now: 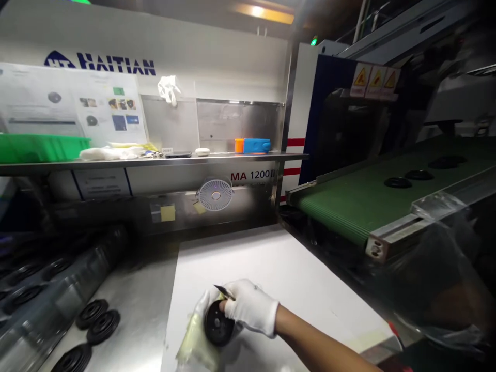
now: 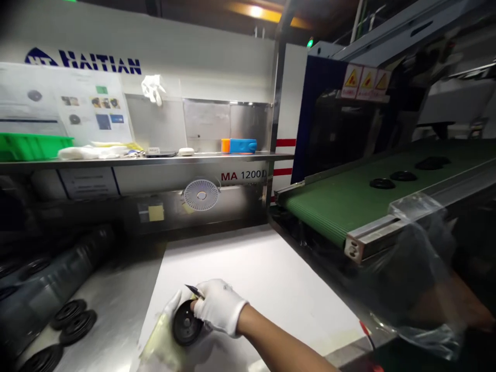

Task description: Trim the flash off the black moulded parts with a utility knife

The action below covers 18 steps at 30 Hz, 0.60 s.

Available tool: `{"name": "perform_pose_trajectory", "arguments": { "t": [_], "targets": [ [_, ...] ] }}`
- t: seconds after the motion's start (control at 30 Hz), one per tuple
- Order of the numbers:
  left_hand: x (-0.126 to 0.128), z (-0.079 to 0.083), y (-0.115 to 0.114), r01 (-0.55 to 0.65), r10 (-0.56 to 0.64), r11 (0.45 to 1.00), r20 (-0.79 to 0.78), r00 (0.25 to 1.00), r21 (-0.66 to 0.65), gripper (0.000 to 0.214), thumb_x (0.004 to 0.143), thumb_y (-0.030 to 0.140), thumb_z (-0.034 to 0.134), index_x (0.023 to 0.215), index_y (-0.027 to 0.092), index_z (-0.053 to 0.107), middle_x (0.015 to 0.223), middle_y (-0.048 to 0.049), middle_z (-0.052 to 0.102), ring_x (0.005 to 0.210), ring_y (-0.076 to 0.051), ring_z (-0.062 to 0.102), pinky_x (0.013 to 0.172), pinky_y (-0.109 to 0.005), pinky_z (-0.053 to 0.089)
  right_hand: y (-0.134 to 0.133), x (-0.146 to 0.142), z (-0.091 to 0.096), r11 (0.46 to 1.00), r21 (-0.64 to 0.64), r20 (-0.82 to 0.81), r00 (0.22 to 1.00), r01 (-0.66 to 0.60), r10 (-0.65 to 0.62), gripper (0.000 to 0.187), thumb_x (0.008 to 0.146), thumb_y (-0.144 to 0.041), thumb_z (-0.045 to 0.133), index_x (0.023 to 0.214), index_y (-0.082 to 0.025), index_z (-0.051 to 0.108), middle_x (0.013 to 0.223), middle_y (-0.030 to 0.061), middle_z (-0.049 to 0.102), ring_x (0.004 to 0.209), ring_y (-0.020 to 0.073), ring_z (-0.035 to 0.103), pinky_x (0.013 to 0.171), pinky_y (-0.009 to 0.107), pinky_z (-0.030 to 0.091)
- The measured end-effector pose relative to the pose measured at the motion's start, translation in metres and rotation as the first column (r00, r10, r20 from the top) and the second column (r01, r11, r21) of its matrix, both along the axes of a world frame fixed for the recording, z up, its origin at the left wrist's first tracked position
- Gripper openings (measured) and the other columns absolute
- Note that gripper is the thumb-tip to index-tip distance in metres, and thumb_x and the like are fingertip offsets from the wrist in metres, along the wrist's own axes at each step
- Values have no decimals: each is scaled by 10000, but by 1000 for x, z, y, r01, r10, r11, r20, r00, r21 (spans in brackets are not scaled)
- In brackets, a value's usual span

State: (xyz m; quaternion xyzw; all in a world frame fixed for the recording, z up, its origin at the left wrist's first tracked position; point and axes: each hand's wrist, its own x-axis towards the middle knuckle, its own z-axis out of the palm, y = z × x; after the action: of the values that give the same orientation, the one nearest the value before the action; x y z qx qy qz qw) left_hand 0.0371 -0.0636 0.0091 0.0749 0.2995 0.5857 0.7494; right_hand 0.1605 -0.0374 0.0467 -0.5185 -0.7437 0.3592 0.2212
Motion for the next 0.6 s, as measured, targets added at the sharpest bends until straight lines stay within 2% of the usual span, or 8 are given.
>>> {"name": "perform_pose_trajectory", "arguments": {
  "t": [0.07,0.1,0.17,0.27,0.33,0.5,0.6],
  "targets": [
    [2,-5,2,14,-13,998,22,1000,-66,261,738,309,615,963,177,611,864,-96,668,892,-306,623,756,-471,504,-8,-11,1,1000,25,-33,999,-13,13,36,742,-220,550,743,-184,548,632,-22,564,582,135,554,516,221,413],
    [-1,-7,1,13,-9,996,53,999,-87,260,737,300,613,957,162,609,870,-105,671,906,-316,618,773,-499,493,-11,-12,2,998,58,-66,998,-14,18,82,771,-262,548,812,-190,541,710,-8,582,648,144,559,574,239,424],
    [-12,-8,-2,-8,20,996,139,990,-88,251,752,262,592,974,144,601,927,-121,666,970,-323,594,819,-536,463,-18,-10,6,987,162,-160,987,3,23,138,862,-315,459,923,-199,503,828,14,582,743,147,549,674,262,425],
    [-32,-5,-9,-86,100,992,167,981,-89,280,748,147,583,1027,131,586,964,-115,654,1016,-309,572,871,-559,429,-29,-3,1,962,258,-251,968,89,-22,192,926,-298,344,850,-199,489,794,5,542,710,133,517,678,256,408],
    [-43,-3,-13,-116,125,990,129,984,-75,319,739,86,577,1054,127,581,959,-108,647,992,-288,585,889,-561,419,-37,1,-8,971,223,-249,968,87,-30,206,904,-285,403,748,-193,503,766,-3,520,698,131,507,655,245,398],
    [-53,-2,-13,-161,160,987,144,977,0,284,744,64,530,1013,126,598,1016,-141,624,1053,-317,549,861,-564,437,-46,-2,-33,997,43,-223,973,-56,64,185,818,-222,513,638,-178,516,698,-22,523,667,125,504,583,216,363],
    [-53,-4,-8,-153,157,988,152,976,-33,234,729,82,544,945,136,614,946,-107,637,966,-286,592,818,-521,478,-48,-9,-36,993,112,-72,996,-46,54,234,869,-279,455,663,-187,516,661,-23,535,633,128,494,571,223,344]
  ]
}}
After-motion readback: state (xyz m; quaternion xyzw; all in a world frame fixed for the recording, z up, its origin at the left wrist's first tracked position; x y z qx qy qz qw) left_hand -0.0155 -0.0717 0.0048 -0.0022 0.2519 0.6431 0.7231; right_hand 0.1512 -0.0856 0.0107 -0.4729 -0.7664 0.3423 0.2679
